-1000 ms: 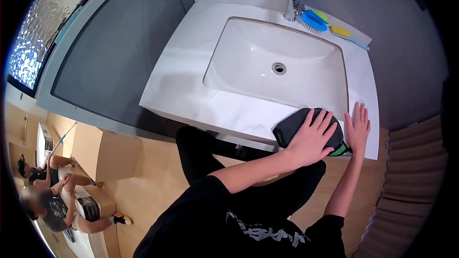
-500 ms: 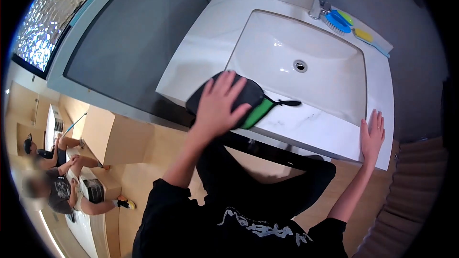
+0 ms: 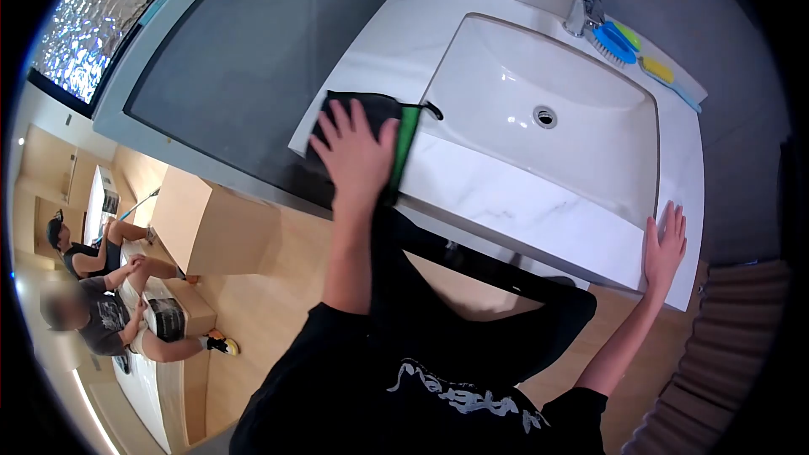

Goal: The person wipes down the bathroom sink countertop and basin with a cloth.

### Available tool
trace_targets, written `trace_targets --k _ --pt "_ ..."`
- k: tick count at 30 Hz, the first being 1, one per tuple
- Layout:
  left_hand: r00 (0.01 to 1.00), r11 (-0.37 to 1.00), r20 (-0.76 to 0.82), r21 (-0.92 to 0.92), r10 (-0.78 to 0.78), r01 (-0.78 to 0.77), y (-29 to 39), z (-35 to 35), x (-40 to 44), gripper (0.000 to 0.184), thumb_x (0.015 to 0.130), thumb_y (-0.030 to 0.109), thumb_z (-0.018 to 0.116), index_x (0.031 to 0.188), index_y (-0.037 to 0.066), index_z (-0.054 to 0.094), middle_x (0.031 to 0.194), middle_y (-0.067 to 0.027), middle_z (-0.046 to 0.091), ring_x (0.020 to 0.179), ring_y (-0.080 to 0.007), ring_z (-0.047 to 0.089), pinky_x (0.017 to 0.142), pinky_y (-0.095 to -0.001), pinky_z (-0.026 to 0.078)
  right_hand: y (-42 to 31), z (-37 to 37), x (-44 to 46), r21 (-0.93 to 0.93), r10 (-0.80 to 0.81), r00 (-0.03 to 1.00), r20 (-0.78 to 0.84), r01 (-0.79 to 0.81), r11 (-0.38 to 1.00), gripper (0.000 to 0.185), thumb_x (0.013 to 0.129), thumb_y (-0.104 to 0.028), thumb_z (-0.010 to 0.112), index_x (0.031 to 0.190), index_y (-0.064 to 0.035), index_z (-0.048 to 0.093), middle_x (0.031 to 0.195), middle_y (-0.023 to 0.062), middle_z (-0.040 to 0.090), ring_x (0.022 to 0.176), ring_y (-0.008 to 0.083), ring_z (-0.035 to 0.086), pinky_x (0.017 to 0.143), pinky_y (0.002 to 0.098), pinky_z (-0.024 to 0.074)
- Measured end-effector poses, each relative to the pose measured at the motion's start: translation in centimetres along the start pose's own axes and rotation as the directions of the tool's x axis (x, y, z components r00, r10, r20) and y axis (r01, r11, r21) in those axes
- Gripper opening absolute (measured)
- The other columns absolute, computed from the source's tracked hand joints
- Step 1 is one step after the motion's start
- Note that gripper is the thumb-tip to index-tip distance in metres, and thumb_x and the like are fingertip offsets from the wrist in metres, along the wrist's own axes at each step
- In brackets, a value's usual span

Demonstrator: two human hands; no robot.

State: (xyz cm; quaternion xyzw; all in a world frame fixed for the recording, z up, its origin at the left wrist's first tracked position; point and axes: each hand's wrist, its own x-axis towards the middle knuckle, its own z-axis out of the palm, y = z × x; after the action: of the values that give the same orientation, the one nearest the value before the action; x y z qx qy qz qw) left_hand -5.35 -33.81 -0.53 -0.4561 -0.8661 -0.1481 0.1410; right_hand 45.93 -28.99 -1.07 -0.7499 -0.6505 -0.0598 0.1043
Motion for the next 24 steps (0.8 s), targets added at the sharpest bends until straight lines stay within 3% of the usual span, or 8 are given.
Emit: trace_targets --k 3,5,7,13,18,21,24 --pt "0.972 0.964 -0.096 -0.142 0.213 -0.226 5.3 -1.7 -3.5 0.070 0.088 0.051 0.056 0.134 0.000 0.047 0.149 -0.0226 0.034 0.138 -0.0422 0.029 0.105 -0.0650 0.025 0.1 -0.1 0.1 0.007 0.003 1.000 0.013 -0.004 1.000 0.059 0.096 -0.043 0.049 0.148 -0.0176 0.037 0.155 0.0110 0.030 0.145 0.0287 0.024 0.116 0.0473 0.0167" --pt "0.929 0.914 0.014 -0.182 0.370 -0.361 8.7 -3.2 -5.7 0.068 0.086 0.048 0.058 0.132 -0.001 0.048 0.145 -0.0214 0.038 0.136 -0.0418 0.033 0.106 -0.0647 0.024 0.0 -0.2 0.1 0.005 -0.003 1.000 0.007 0.003 1.000 0.059 0.095 -0.041 0.050 0.148 -0.0167 0.037 0.155 0.0113 0.030 0.144 0.0289 0.025 0.116 0.0472 0.0172" --pt "0.883 0.852 -0.018 -0.255 0.469 -0.458 11.7 -3.3 -8.2 0.067 0.087 0.048 0.056 0.131 -0.002 0.050 0.141 -0.0205 0.044 0.134 -0.0410 0.034 0.105 -0.0662 0.023 -0.1 -0.1 0.2 0.009 -0.004 1.000 -0.003 0.004 1.000 0.059 0.094 -0.039 0.052 0.147 -0.0158 0.038 0.155 0.0116 0.031 0.144 0.0292 0.026 0.116 0.0471 0.0177" --pt "0.745 0.665 -0.014 -0.439 0.667 -0.604 17.4 -4.6 -12.6 0.070 0.089 0.049 0.054 0.135 -0.004 0.046 0.140 -0.0246 0.042 0.134 -0.0440 0.032 0.107 -0.0660 0.020 0.4 -0.1 0.1 0.043 -0.011 1.000 -0.008 0.012 0.999 0.059 0.094 -0.040 0.052 0.147 -0.0161 0.039 0.154 0.0111 0.032 0.144 0.0284 0.026 0.116 0.0473 0.0176" --pt "0.709 0.583 -0.056 -0.525 0.703 -0.620 15.8 -4.3 -12.4 0.070 0.088 0.048 0.056 0.135 -0.002 0.046 0.142 -0.0235 0.041 0.135 -0.0424 0.032 0.109 -0.0615 0.021 0.3 -0.3 0.1 0.053 0.001 1.000 0.001 -0.001 0.999 0.058 0.094 -0.039 0.052 0.146 -0.0158 0.040 0.154 0.0114 0.033 0.144 0.0289 0.026 0.116 0.0477 0.0174" --pt "0.644 0.462 -0.130 -0.593 0.754 -0.660 12.7 -4.3 -11.3 0.069 0.084 0.048 0.062 0.135 0.004 0.049 0.144 -0.0224 0.040 0.136 -0.0377 0.034 0.110 -0.0566 0.024 0.7 -0.1 0.1 0.058 -0.018 1.000 -0.009 0.019 0.998 0.057 0.095 -0.040 0.051 0.146 -0.0158 0.041 0.154 0.0121 0.033 0.144 0.0291 0.027 0.115 0.0478 0.0177" --pt "0.665 0.523 -0.098 -0.538 0.740 -0.661 7.6 -4.1 -8.0 0.067 0.081 0.045 0.065 0.134 0.008 0.051 0.144 -0.0217 0.041 0.133 -0.0382 0.038 0.107 -0.0564 0.028 1.8 0.7 0.4 0.082 -0.057 0.998 -0.038 0.060 0.995 0.056 0.096 -0.040 0.051 0.145 -0.0157 0.041 0.153 0.0131 0.033 0.143 0.0294 0.027 0.115 0.0480 0.0185"
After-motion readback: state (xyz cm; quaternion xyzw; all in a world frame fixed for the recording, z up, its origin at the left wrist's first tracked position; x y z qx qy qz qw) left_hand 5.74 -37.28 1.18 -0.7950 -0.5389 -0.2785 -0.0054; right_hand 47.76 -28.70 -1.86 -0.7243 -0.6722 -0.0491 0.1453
